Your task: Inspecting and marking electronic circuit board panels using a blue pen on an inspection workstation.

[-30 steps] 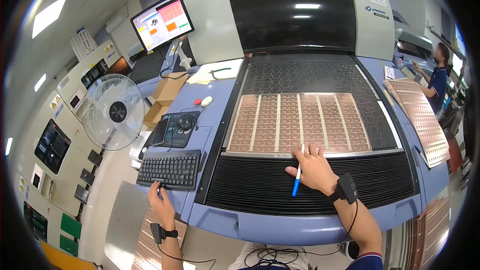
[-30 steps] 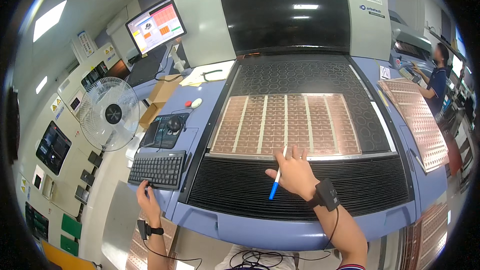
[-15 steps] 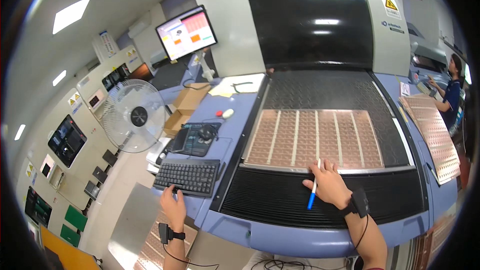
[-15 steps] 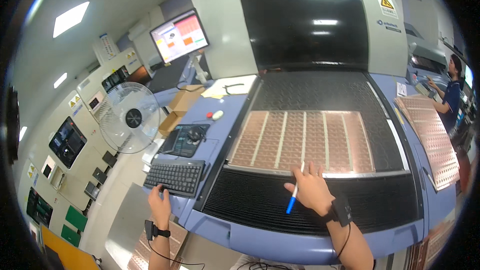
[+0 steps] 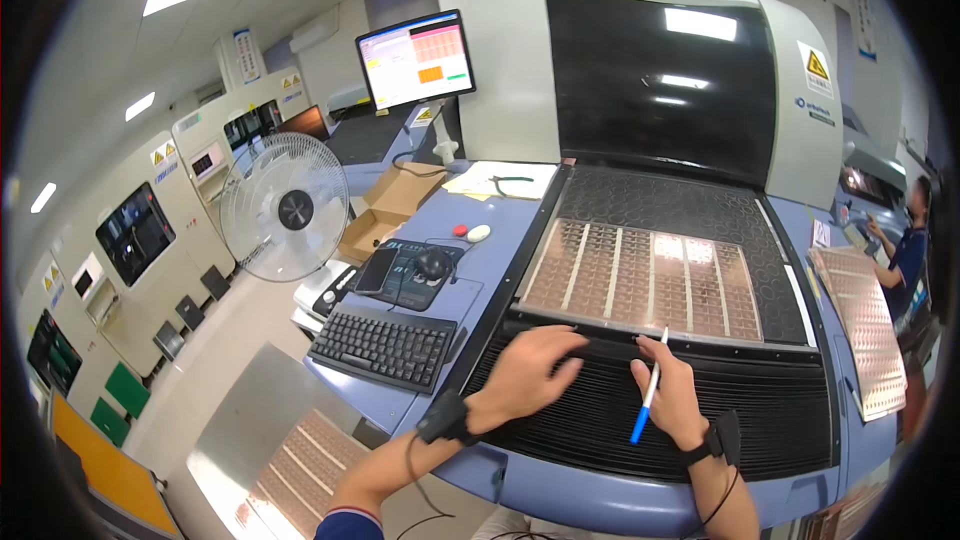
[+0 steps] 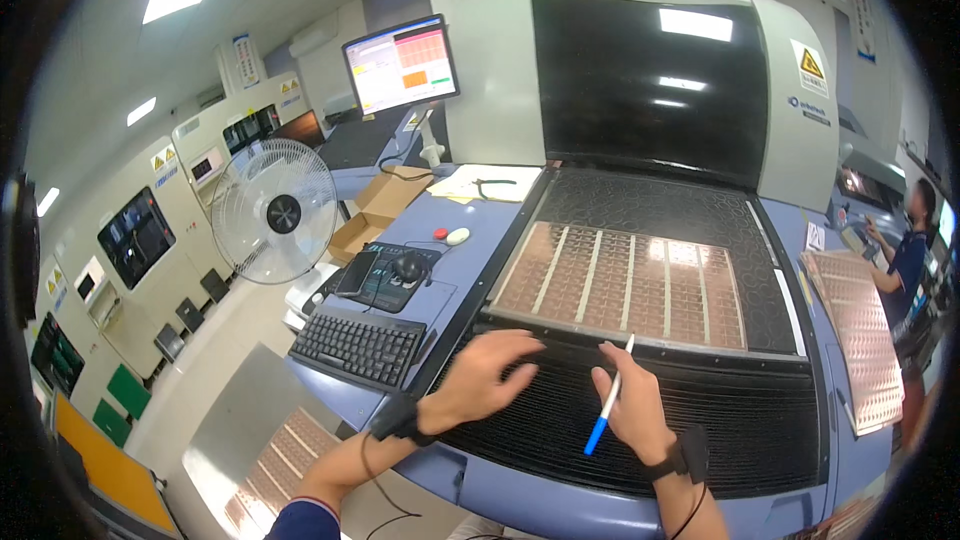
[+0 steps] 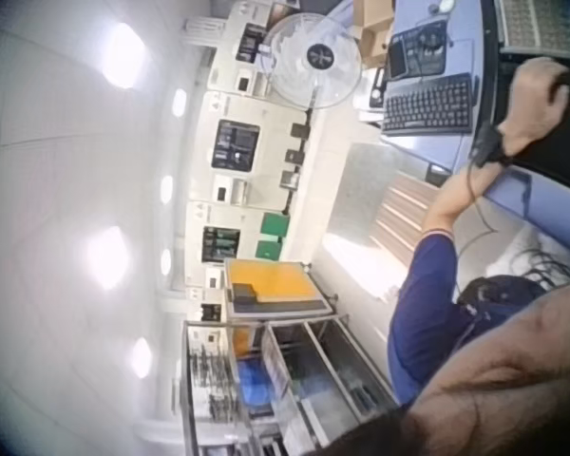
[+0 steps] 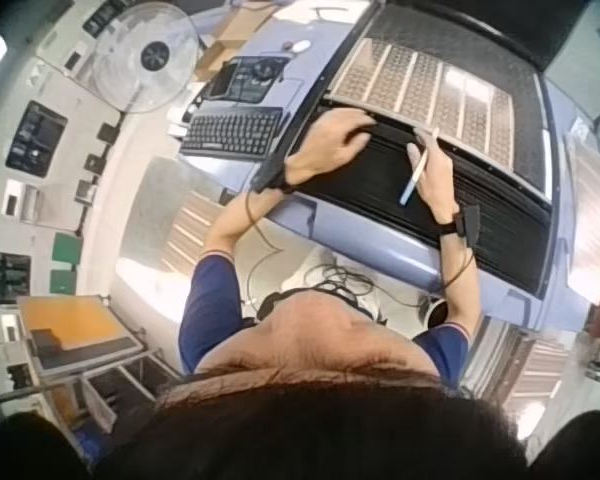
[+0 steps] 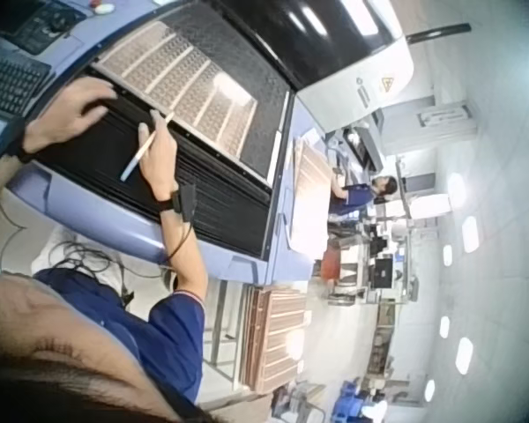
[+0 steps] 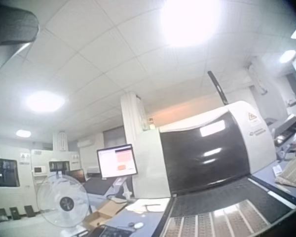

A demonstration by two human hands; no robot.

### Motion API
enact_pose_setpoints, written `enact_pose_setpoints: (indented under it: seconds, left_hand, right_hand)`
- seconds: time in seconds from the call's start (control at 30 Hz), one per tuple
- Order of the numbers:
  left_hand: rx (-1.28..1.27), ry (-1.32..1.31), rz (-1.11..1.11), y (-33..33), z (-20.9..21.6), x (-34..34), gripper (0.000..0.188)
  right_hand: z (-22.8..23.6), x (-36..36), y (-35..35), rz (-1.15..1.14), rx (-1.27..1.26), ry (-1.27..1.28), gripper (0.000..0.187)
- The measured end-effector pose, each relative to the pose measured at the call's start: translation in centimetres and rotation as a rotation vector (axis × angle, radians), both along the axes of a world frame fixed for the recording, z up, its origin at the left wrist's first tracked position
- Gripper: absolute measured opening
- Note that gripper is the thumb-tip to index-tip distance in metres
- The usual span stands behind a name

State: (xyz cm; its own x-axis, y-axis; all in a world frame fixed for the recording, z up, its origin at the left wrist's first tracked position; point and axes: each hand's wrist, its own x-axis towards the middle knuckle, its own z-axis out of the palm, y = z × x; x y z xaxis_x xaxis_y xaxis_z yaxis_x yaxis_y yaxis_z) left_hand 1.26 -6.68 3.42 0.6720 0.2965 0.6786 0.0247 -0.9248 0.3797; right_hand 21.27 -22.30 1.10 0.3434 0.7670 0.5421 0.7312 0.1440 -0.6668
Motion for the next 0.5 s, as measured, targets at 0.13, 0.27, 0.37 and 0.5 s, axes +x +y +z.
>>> enact_pose_setpoints:
  seconds: [0.13,0.27,0.37,0.5]
  left_hand:
    - [-0.039,-0.028,-0.25,0.0,-2.6,3.6,0.028]
    - [-0.117,0.07,-0.272,-0.4,-5.1,2.6,0.027]
    - [-0.143,0.04,-0.231,-1.4,-3.9,1.7,0.026]
    - [-0.036,-0.076,-0.238,-1.5,-3.1,2.3,0.026]
  right_hand:
    - [0.6,-2.9,-0.8,0.031,0.062,0.125,0.038]
    - [-1.2,-3.4,-1.1,0.117,0.169,-0.067,0.04]
    - [-0.5,-4.1,-1.6,0.129,0.168,-0.067,0.04]
    - [-1.1,-3.5,-1.6,0.133,0.22,-0.063,0.038]
